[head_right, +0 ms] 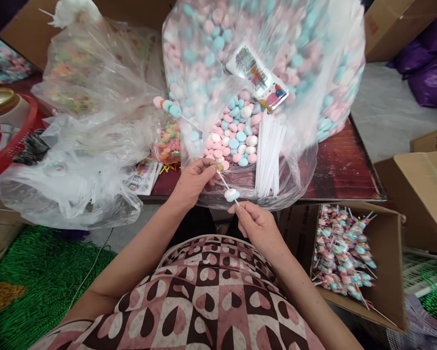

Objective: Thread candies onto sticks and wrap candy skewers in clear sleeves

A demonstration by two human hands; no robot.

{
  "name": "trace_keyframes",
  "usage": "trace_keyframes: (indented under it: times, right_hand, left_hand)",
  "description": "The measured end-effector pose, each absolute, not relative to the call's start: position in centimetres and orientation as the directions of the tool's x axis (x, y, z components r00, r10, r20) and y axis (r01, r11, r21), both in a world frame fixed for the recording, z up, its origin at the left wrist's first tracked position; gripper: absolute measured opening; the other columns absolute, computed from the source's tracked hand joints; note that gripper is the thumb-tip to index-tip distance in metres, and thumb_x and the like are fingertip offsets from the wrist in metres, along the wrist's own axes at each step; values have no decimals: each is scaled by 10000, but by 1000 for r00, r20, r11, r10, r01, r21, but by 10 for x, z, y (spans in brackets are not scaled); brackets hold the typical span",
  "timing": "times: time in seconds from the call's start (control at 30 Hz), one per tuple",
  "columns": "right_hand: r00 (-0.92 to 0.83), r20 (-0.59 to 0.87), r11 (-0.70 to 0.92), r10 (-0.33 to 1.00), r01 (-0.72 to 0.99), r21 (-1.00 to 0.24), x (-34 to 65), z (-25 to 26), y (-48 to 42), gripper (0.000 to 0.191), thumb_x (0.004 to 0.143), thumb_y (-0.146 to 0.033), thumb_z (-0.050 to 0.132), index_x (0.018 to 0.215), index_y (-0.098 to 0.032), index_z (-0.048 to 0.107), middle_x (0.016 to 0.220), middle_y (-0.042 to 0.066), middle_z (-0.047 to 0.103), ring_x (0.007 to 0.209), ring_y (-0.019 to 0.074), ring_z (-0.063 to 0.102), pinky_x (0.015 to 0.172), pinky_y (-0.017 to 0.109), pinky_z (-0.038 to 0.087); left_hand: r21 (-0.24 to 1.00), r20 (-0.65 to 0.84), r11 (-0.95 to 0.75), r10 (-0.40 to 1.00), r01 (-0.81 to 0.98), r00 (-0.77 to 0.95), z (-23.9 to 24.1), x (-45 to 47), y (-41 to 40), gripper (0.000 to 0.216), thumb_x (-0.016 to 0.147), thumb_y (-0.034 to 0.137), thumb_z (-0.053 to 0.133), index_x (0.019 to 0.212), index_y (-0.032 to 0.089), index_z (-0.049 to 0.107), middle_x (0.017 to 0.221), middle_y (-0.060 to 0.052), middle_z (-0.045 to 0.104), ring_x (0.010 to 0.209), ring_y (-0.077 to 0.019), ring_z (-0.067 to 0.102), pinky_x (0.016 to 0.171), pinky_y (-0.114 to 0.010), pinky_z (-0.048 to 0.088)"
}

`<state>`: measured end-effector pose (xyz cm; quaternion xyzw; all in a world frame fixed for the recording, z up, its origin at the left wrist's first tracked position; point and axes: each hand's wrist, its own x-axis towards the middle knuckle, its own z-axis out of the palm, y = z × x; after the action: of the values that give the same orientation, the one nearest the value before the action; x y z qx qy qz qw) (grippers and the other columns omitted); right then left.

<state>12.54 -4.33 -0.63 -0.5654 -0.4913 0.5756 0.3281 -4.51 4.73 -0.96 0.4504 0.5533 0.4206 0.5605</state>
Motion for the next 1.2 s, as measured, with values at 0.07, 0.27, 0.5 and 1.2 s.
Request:
trace_keyframes:
  times: [0.07,0.27,0.5,1.2]
  right_hand:
    - [-136,-335,-304,932,208,-930,123,-5,-43,322,910,-437,502,884,-161,665,422,-77,410,414,84,335,470,240,251]
    - [-92,-345,-319,934,217,-922,123,-10,-43,328,903,-456,504,900,-169,662,422,-76,414,404,96,329,454,248,235]
    - [-100,-368,-338,924,231,-912,123,-4,-43,317,878,-463,515,871,-179,658,417,-78,394,402,98,350,448,232,261]
    - [6,-328,-326,945,-69,-943,123,-16,-33,319,845,-524,601,854,-205,624,546,-57,473,410,78,312,393,221,198]
  left_hand:
    - [958,-264,267,964,-104,42,-10,-43,47,152,769,298,648,823,167,594,665,33,623,525,-61,517,508,-186,394]
    - [936,-223,225,974,-272,38,-16,-43,45,264,701,321,745,880,166,630,764,11,650,663,-87,607,588,-198,463]
    - [963,-158,150,987,-223,-15,-21,-42,43,277,700,348,763,896,177,668,842,5,666,670,-80,570,623,-210,473]
    - [846,227,-284,958,451,177,-2,-41,24,250,956,247,465,1095,200,668,1089,-63,709,1011,-164,646,909,-283,490]
